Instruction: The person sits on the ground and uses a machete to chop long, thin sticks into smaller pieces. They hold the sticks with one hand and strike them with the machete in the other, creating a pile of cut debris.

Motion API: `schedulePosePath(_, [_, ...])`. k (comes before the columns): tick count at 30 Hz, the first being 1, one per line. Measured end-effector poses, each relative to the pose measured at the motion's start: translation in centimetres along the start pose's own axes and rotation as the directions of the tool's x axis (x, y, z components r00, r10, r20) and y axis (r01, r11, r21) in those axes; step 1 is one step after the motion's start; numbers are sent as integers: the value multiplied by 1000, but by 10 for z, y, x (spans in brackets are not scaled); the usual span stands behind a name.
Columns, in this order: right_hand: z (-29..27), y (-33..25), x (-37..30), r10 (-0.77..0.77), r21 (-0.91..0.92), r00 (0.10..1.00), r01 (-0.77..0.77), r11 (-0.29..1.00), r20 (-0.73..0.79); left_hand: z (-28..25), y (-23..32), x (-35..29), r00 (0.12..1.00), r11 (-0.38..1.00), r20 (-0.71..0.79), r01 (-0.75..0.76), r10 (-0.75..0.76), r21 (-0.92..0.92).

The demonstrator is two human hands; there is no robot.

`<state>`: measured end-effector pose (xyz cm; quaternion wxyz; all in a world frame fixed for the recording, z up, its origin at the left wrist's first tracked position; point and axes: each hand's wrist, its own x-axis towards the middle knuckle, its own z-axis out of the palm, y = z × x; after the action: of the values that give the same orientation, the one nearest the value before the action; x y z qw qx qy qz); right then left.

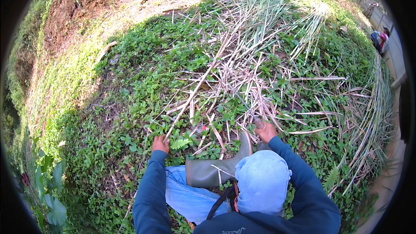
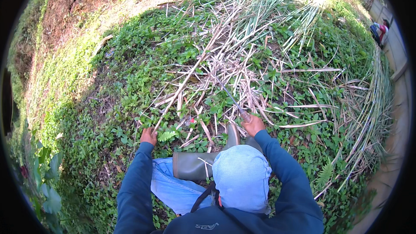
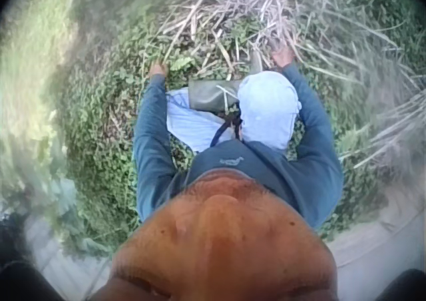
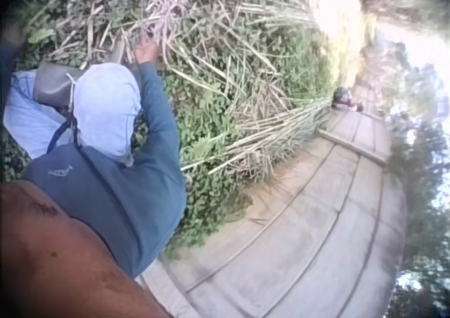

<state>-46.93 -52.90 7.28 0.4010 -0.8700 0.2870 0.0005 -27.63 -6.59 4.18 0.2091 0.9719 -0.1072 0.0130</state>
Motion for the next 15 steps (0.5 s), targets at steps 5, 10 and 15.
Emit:
schedulePosePath(5, [16, -32, -8, -75, 26, 990, 73, 997, 116, 13, -41, 9, 990, 985, 31, 140, -137, -98])
schedulePosePath(10, [27, -61, -3, -199, -150, 969, 221, 964, 150, -34, -44, -21, 979, 953, 178, 148, -102, -265])
schedulePosePath(15, [21, -100, 21, -423, -324, 882, 471, 821, 210, -94, -35, -107, 952, 985, -255, -170, 171, 25])
